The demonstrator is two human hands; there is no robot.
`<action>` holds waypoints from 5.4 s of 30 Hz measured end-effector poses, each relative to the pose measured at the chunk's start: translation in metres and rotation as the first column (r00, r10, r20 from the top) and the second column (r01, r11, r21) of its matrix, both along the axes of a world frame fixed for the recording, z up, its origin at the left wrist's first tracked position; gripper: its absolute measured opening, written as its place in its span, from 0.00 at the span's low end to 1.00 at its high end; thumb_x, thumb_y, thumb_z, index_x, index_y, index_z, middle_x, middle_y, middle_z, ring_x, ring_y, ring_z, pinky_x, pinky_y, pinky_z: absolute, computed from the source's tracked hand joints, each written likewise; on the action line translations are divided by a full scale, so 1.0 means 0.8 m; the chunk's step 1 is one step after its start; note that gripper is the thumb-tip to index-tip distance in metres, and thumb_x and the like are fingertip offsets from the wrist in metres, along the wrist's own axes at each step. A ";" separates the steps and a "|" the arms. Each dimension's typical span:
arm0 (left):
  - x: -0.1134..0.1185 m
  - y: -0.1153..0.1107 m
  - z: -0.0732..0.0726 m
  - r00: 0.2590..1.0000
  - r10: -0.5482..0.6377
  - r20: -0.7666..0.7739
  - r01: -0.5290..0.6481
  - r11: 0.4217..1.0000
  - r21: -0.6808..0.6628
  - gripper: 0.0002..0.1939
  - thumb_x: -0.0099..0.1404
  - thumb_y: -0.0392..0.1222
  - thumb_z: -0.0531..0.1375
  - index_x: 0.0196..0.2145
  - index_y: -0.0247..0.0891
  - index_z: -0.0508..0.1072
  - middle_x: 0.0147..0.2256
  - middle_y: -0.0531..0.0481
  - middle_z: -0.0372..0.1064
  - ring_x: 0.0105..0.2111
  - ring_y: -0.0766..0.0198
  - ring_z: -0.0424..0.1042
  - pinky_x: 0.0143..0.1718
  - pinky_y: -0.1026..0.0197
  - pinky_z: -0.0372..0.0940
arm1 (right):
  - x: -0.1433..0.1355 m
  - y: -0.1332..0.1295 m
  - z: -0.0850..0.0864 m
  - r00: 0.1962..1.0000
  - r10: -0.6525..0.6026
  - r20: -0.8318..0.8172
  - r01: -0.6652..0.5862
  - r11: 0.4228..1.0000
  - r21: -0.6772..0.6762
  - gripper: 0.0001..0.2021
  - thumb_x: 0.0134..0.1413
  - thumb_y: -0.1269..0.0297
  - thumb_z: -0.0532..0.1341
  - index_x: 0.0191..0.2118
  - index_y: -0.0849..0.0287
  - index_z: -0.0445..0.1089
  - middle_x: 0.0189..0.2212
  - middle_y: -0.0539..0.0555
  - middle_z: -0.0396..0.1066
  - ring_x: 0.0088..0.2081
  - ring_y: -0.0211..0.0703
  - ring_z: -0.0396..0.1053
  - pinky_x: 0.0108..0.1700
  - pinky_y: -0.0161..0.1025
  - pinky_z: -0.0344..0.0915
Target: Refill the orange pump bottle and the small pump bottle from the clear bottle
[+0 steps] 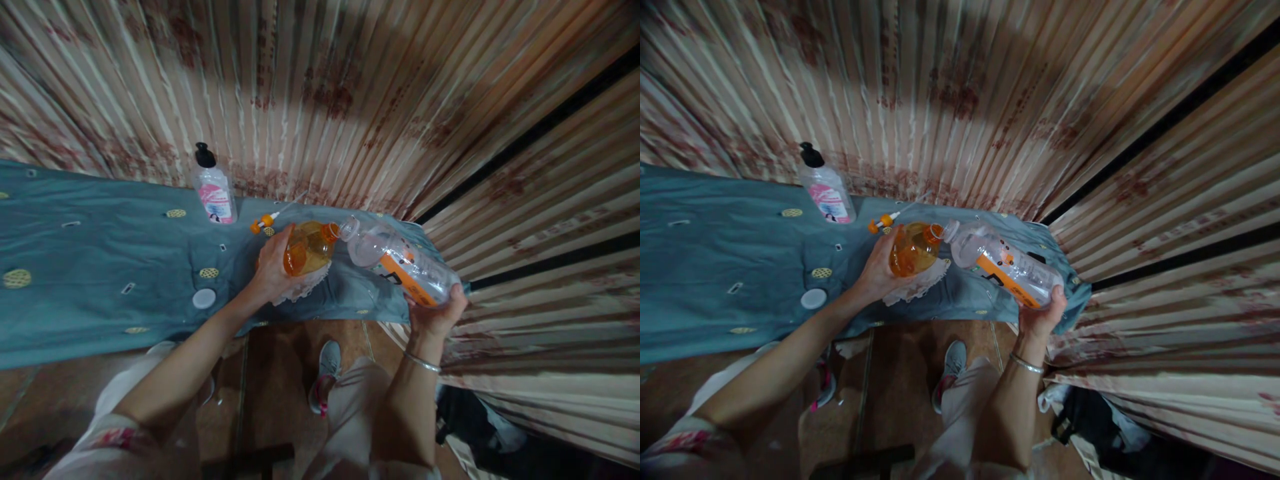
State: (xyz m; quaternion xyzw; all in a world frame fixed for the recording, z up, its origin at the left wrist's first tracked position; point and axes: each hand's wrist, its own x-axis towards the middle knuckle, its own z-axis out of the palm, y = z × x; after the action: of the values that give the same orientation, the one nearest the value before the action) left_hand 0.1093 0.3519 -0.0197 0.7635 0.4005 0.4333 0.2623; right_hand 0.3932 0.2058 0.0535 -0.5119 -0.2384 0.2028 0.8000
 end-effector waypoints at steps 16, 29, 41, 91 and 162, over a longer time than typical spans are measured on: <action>0.004 0.000 -0.004 1.000 0.006 -0.013 -0.006 1.000 -0.003 0.59 0.46 0.55 0.78 0.71 0.41 0.59 0.64 0.35 0.67 0.66 0.34 0.65 0.67 0.34 0.60 | 0.004 -0.008 0.005 0.999 -0.034 0.036 0.034 0.999 -0.002 0.29 0.45 0.32 0.65 0.44 0.50 0.79 0.45 0.57 0.78 0.29 0.43 0.70 0.20 0.34 0.58; 0.007 -0.002 -0.006 0.998 0.001 -0.060 0.001 1.000 0.031 0.57 0.50 0.54 0.77 0.70 0.36 0.58 0.64 0.34 0.66 0.65 0.33 0.65 0.68 0.34 0.59 | 0.006 -0.011 0.011 0.998 -0.040 0.054 0.041 0.999 -0.016 0.28 0.46 0.35 0.64 0.43 0.52 0.78 0.38 0.54 0.75 0.26 0.39 0.64 0.19 0.30 0.50; 0.009 -0.006 -0.004 0.993 0.029 -0.112 -0.027 0.999 0.024 0.59 0.47 0.52 0.77 0.72 0.43 0.56 0.63 0.38 0.67 0.64 0.35 0.66 0.66 0.35 0.62 | 0.008 -0.012 0.015 0.998 -0.054 0.040 0.053 0.999 0.011 0.25 0.41 0.37 0.67 0.36 0.54 0.78 0.32 0.52 0.71 0.25 0.38 0.63 0.17 0.30 0.51; 0.012 -0.008 -0.001 0.996 0.042 -0.077 -0.043 0.999 -0.005 0.51 0.45 0.50 0.75 0.64 0.38 0.61 0.61 0.36 0.69 0.61 0.36 0.69 0.66 0.36 0.62 | 0.015 -0.018 0.011 0.992 -0.093 0.090 0.094 0.996 -0.005 0.24 0.48 0.37 0.63 0.39 0.54 0.76 0.33 0.53 0.71 0.25 0.39 0.62 0.20 0.32 0.53; 0.017 -0.016 0.006 0.992 0.040 -0.120 -0.039 0.999 0.013 0.52 0.47 0.45 0.76 0.64 0.39 0.57 0.61 0.36 0.68 0.62 0.37 0.68 0.66 0.32 0.60 | 0.020 -0.023 0.018 0.992 -0.095 0.083 0.097 0.995 -0.022 0.28 0.44 0.36 0.64 0.41 0.56 0.75 0.30 0.51 0.67 0.24 0.38 0.57 0.19 0.32 0.48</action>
State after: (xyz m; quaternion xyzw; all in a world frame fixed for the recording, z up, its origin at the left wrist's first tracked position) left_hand 0.1230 0.3393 -0.0152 0.7816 0.4283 0.3936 0.2250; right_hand 0.4095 0.1871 0.0677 -0.5411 -0.2435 0.1460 0.7916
